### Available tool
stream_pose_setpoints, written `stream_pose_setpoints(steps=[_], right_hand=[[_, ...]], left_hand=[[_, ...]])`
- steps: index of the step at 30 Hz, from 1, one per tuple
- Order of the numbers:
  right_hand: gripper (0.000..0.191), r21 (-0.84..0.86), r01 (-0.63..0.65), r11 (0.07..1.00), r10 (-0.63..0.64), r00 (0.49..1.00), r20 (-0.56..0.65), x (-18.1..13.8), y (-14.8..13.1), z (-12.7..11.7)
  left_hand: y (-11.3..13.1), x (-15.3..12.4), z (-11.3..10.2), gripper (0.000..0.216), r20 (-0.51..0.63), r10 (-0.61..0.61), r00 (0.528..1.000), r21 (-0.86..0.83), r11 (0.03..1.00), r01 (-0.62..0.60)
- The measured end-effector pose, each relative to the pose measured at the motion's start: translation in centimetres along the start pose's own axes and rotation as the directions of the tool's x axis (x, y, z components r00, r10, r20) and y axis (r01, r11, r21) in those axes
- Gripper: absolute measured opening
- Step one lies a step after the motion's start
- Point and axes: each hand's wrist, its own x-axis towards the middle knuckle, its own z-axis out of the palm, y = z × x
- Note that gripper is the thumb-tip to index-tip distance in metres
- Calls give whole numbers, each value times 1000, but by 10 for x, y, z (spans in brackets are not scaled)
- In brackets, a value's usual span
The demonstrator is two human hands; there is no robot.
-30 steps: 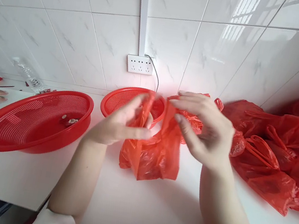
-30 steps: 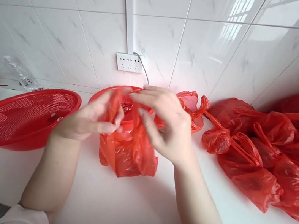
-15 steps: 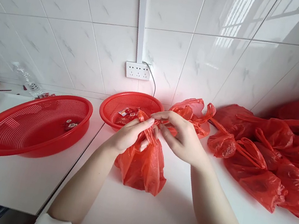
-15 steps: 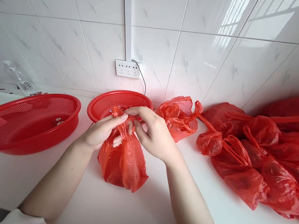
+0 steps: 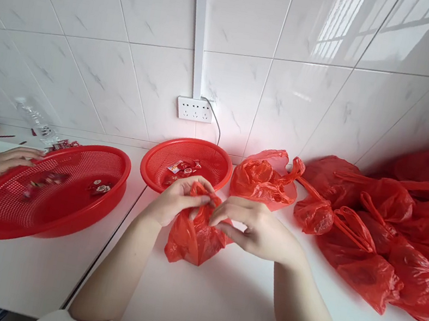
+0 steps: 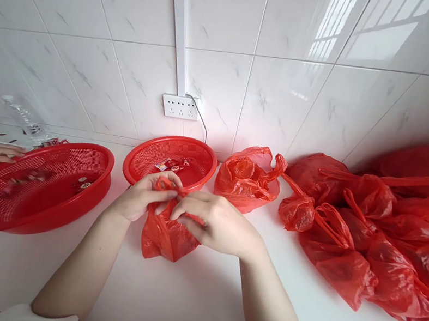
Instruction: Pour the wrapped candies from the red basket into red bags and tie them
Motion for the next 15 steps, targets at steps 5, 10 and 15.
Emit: stream_pose_setpoints(steps=[5,10,15], right_hand=[[18,83,-99,992,115,971,-211,7,41,24],[41,400,-313,862,366,929,-62,17,72,42],[40,366,-421,830,466,884,-38,15,72,43]], left_hand=[[-17,-7,-11,31,116,114,987,539,827,-159],[-19,-11,-6,47,229,106,968,737,631,-243],[-23,-5,-4,41,204,295,933,805,491,-332]])
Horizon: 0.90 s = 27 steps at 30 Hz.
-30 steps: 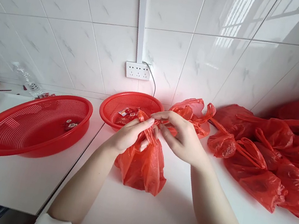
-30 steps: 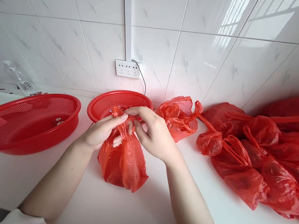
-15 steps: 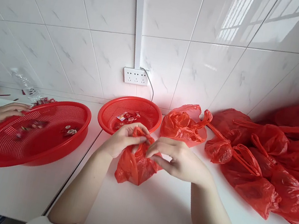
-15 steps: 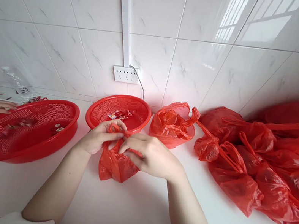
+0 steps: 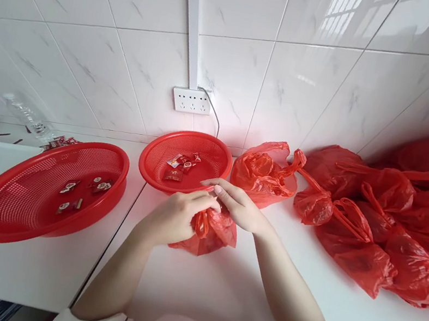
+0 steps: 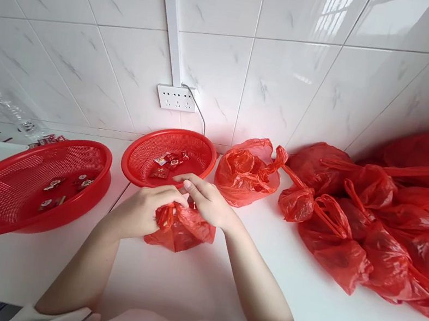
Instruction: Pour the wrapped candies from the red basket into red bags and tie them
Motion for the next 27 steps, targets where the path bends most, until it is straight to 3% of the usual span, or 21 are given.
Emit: stream_pose_setpoints(steps=[2,4,7,10,13,16,19,22,24,27], right_hand=[[36,-26,8,1000,-9,1000,-20,-2,0,0],[34,-2,8,1000,-8,1000,0,-2,3,-1],[28,103,42,994,-42,999,-7,-1,9,-4],[23,105,119,987,-105,987,-126,-2,9,-10],[18,-98,91,991,-112,964,-241,-12,2,-18],[14,-311,13,950,-112,947,-301,-28,-4,-27],[13,-424,-52,904,-85,951,-299,-48,1,-40],[13,-473,-153,868,-47,922,-385,-68,17,-59],[14,-486,-223,845,-11,901,-433,-78,31,-72],[16,-547,-329,770,94,906,-413,-87,48,-85]], left_hand=[[-3,1,2,30,-199,13,980,65,998,0],[-7,3,4,20,-368,38,929,94,996,-4],[-16,4,6,17,-454,67,889,70,997,-40],[-25,4,4,28,-391,67,918,19,998,-65],[-32,0,1,35,-355,36,934,-25,999,-48],[-39,-9,-2,28,-371,-25,928,-23,1000,17],[-46,-24,-2,17,-358,-162,920,-73,987,146],[-59,-40,-1,16,-320,-353,879,-177,934,311],[-69,-47,3,19,-198,-463,864,-277,872,404],[-78,-49,10,26,131,-517,846,-430,739,519]])
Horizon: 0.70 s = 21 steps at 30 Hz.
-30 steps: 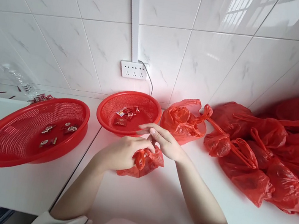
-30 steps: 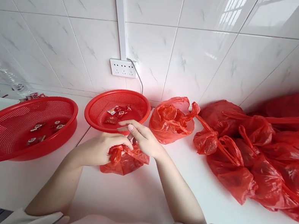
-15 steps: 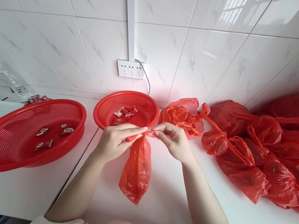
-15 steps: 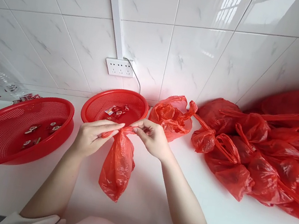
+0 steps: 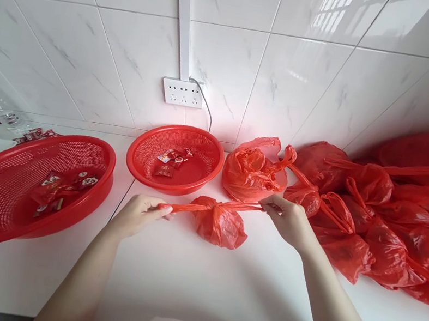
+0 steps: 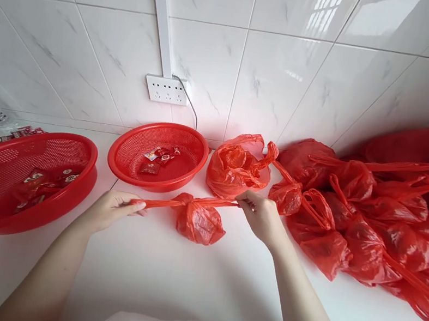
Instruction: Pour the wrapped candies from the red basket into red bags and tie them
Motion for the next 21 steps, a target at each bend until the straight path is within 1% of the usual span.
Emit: stream_pose_setpoints(steps=[1,2,4,6,7,8,9,10,11,12,13,14,15,17,18,19,20,21], right_hand=[[18,-58,0,998,1,1000,28,0,3,1],[22,-115,15,993,-10,999,43,0,3,2],[30,-212,81,974,-75,997,33,-2,-6,10],[34,-248,177,952,-173,984,35,-7,-22,27],[37,-240,234,942,-224,972,69,-11,-30,38],[44,-213,303,929,-280,951,132,-15,-38,50],[58,-183,360,915,-324,925,200,-20,-44,63],[68,-157,383,910,-339,908,246,-23,-47,74],[67,-135,381,915,-334,901,277,-26,-48,84],[61,-104,360,927,-317,901,295,-28,-46,89],[56,-58,330,942,-299,906,299,-28,-42,91],[56,6,297,955,-285,913,292,-27,-37,88],[58,74,260,963,-270,924,272,-25,-30,79],[56,186,187,964,-222,957,186,-18,-15,49],[52,193,141,971,-166,979,120,-15,-7,29],[46,188,93,978,-101,994,33,-12,2,7],[42,183,57,982,-42,996,-82,-11,10,-17],[40,156,0,988,37,972,-234,-12,19,-40]], left_hand=[[-1,2,2,27,81,-26,996,-43,999,29],[-1,4,4,28,147,-26,989,-80,996,38],[0,8,8,35,245,23,969,-152,988,15],[-4,14,13,44,305,70,950,-238,971,5],[-9,18,16,45,295,77,952,-291,957,13],[-17,23,20,45,257,69,964,-346,938,25],[-27,28,25,46,170,53,984,-411,911,22],[-38,34,30,47,33,27,999,-502,865,-7],[-49,39,36,48,-109,-21,994,-587,808,-47],[-60,44,42,48,-172,-66,983,-631,773,-59],[-69,49,48,46,-196,-94,976,-641,765,-55],[-77,52,53,44,-220,-114,969,-646,761,-57],[-83,54,57,43,-223,-127,966,-641,766,-47],[-90,55,62,39,-249,-144,958,-612,790,-40],[-92,55,63,39,-271,-146,952,-585,810,-42],[-93,56,65,38,-293,-143,945,-554,831,-46],[-94,56,66,39,-313,-136,940,-522,851,-51],[-94,56,67,39,-326,-126,937,-493,868,-55]])
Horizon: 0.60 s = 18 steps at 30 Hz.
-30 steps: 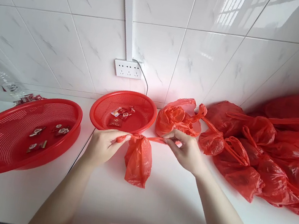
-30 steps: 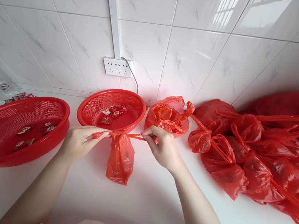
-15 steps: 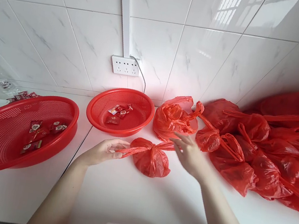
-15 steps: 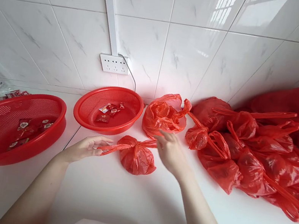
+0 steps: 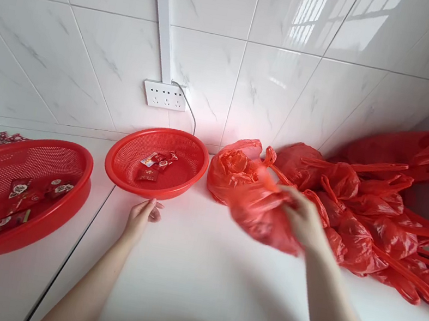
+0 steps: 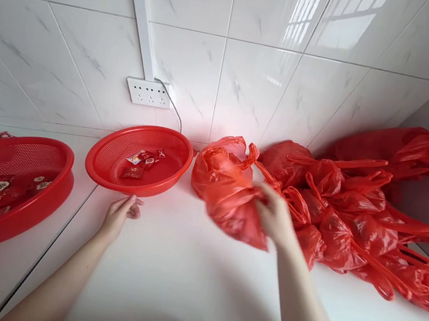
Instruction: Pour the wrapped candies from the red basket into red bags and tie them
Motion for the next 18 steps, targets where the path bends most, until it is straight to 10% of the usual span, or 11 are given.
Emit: stream_pose_setpoints(steps=[3,5,12,14,18], right_hand=[[40,-220,-217,951,91,876,-473,8,20,-67],[40,-380,-288,879,16,814,-580,10,41,-101],[67,-569,-650,503,453,759,-468,27,107,-105],[62,-595,-569,569,287,814,-504,34,96,-81],[30,-580,-19,814,-286,857,-429,56,47,-20]], left_hand=[[-3,1,4,39,7,18,1000,52,998,-18],[-6,2,6,37,-15,35,999,75,997,-34],[-9,2,9,35,-58,80,995,114,991,-73],[-8,2,9,34,-35,89,995,130,988,-84],[-6,1,9,34,-1,97,995,162,982,-95]])
